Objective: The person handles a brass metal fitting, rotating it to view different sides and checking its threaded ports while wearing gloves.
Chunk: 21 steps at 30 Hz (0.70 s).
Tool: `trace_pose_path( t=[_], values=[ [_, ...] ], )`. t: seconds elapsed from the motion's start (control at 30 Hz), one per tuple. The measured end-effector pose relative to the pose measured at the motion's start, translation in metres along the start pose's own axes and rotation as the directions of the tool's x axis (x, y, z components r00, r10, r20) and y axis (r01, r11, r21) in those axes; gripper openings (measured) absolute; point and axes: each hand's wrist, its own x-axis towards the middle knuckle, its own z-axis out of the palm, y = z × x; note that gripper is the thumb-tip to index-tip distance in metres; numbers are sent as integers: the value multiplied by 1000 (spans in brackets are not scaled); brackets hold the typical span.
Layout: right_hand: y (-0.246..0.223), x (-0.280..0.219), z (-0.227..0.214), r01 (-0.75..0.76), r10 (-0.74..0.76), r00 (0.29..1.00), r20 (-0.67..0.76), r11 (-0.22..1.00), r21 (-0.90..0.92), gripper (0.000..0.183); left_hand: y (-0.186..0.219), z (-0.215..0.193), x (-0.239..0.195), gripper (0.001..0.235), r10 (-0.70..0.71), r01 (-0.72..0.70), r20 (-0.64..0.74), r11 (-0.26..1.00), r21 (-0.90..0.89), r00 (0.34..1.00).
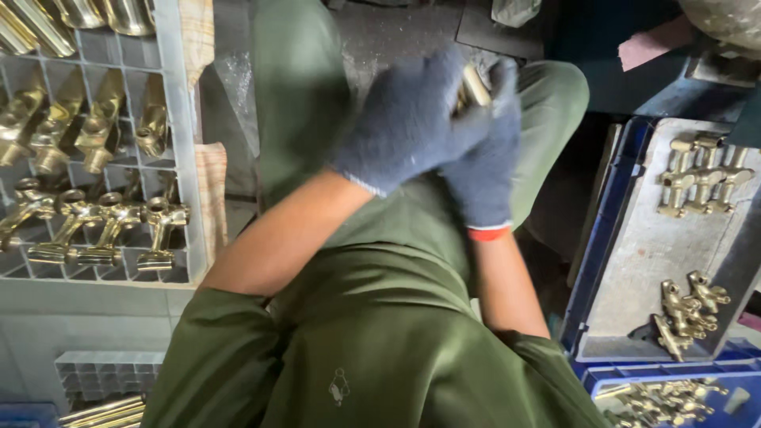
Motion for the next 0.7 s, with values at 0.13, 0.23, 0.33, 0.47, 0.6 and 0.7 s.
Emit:
trace_pose_path(
  t=[0.13,0.23,0.33,0.47,0.6,0.7],
  values=[
    [-29,-9,-7,1,12,989,-147,996,90,65,31,-25,-22,57,199,-195,-43,978,72,979],
    [-29,-10,-24,-340,348,929,124,672,658,50,25,-49,-50,80,297,-296,-143,955,25,944],
    [-34,-12,-31,-307,414,876,248,82,948,48,12,-48,-69,80,256,-231,-97,949,214,962],
    [-50,-12,-33,-330,437,835,335,-91,940,48,-6,-30,-81,63,210,-183,-95,955,232,973],
    [-64,-13,-57,-404,333,900,280,402,822,48,-12,-28,-85,53,227,-223,-214,974,42,950],
    [-64,-14,-76,-224,109,974,196,510,830,71,-13,-44,-92,46,134,-188,-260,962,-196,956]
  ],
)
